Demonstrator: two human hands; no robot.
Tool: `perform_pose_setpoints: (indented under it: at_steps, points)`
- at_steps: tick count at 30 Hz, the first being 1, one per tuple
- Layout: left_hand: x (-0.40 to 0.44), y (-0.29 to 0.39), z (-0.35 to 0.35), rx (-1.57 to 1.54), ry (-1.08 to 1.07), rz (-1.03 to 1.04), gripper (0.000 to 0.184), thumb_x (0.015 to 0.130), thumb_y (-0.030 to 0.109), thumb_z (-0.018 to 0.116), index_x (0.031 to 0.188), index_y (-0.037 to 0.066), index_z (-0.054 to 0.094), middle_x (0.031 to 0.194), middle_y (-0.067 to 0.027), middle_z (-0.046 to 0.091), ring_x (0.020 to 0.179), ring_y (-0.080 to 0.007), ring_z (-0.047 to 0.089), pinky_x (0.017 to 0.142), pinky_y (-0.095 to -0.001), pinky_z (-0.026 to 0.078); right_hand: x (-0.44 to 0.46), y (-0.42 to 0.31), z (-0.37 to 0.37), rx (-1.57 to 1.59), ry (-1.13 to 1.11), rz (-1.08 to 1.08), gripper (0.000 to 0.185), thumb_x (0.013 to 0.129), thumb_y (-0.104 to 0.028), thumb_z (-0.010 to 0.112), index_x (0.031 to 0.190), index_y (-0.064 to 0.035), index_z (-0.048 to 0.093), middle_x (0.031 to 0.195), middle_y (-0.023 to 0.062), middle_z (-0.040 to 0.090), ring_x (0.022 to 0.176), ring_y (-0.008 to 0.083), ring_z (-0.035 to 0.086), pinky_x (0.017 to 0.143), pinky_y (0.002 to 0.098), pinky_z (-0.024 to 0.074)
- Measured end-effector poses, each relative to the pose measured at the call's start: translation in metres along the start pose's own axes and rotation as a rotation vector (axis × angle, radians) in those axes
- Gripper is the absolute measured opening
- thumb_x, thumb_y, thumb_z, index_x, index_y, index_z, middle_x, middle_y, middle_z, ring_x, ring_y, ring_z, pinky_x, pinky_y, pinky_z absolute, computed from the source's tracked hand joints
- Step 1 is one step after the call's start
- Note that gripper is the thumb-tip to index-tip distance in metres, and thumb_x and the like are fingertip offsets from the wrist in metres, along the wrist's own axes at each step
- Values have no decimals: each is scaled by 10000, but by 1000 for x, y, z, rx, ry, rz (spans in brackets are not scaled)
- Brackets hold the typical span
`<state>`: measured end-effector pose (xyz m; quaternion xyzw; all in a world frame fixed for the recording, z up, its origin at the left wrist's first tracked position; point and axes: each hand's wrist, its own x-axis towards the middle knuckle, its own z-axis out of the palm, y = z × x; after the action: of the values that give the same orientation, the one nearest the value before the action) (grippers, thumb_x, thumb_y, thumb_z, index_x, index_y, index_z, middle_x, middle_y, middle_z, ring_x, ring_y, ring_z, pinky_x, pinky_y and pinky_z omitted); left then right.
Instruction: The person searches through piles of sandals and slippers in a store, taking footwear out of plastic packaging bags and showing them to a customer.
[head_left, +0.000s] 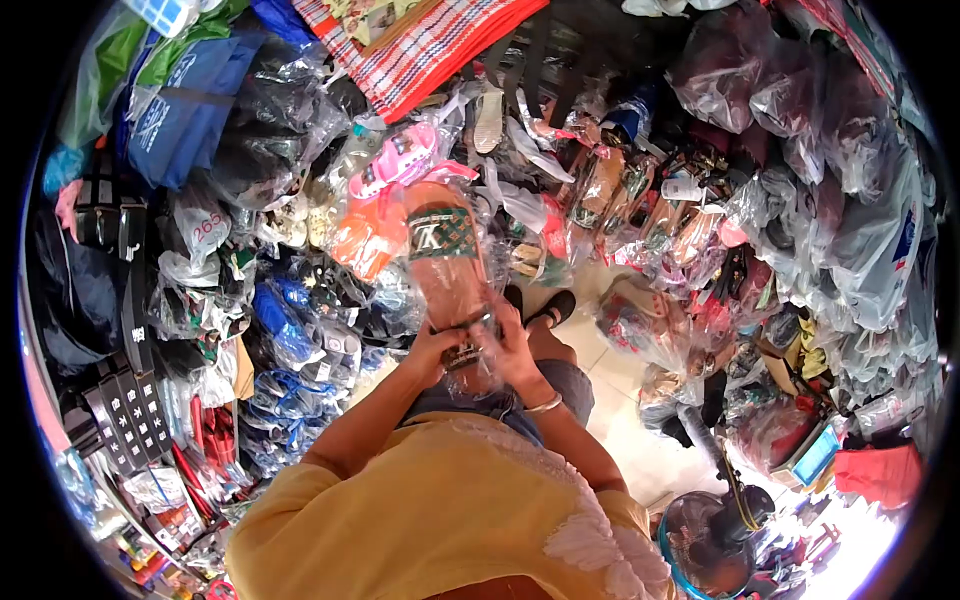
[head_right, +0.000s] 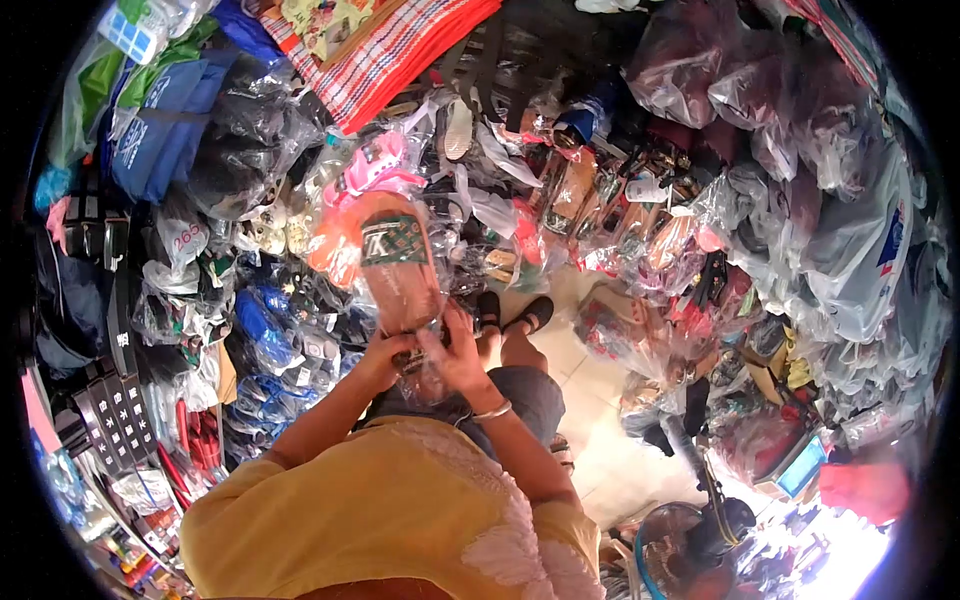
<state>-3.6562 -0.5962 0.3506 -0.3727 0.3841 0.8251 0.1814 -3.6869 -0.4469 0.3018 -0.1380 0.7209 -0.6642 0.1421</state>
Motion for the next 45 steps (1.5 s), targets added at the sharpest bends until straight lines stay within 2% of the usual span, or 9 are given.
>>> perform_pose_setpoints:
  at_steps: [4,9,16,23,30,32,37,42,45]
  points:
    - [56,-24,-8,157,-36,-1,557,713,-9,621,1228,33,414,1032,-97,587,894,-206,598,761,-331,501,-36,36,-26,647,376,490,432,928,-207,475,1305,-10,399,1241,78,488,1088,185,483,906,300,390]
    - [136,-74,-6,603,-93,-89,757,653,18,705,1315,32,338,1112,-100,552,961,-206,555,809,-328,465,-126,130,-65,437,696,476,363,893,-168,537,1207,6,484,997,45,581,825,87,530,700,219,441]
    - [264,-124,91,757,-180,-152,757,614,73,719,1291,48,381,1158,-90,543,1057,-234,507,902,-371,414,-229,135,-108,588,1025,894,392,883,-228,544,1220,-39,477,1008,98,594,854,183,592,696,277,476]
    - [451,-162,126,566,102,-131,556,721,320,746,1166,150,460,975,-97,588,787,-264,612,528,-433,516,-290,158,-115,663,1221,972,403,874,-220,524,1217,-18,462,1020,116,588,849,186,588,685,282,473]
    - [435,-187,67,301,69,-189,401,762,365,711,1021,111,540,945,-27,601,861,-156,571,690,-305,471,-293,169,-92,858,1123,1005,380,887,-180,525,1213,4,457,983,117,604,833,182,600,668,266,486]
    - [448,-196,39,97,57,-56,265,795,363,677,944,167,578,745,1,584,665,-159,564,609,-304,479,-293,178,-81,870,1112,996,380,887,-167,524,1219,5,455,981,113,605,825,178,602,675,263,487]
    - [419,-220,80,-130,80,-281,676,767,659,497,1132,93,552,1032,-131,624,873,-290,591,736,-418,449,-286,211,-53,976,1244,1034,374,887,-155,519,1220,1,454,985,107,605,827,178,602,678,258,489]
    - [478,-257,68,-337,-55,-322,794,723,651,495,1257,64,459,1279,-143,483,1184,-388,406,943,-620,304,-284,222,-37,1040,1248,1172,374,889,-147,508,1225,2,441,1004,119,596,834,187,602,652,253,495]
    - [489,-234,122,-180,229,-152,619,835,489,431,1295,75,439,1344,-117,430,1240,-363,366,1009,-618,244,-296,216,-28,1170,1465,1075,377,896,-144,493,1234,8,424,1035,134,577,839,201,603,650,271,503]
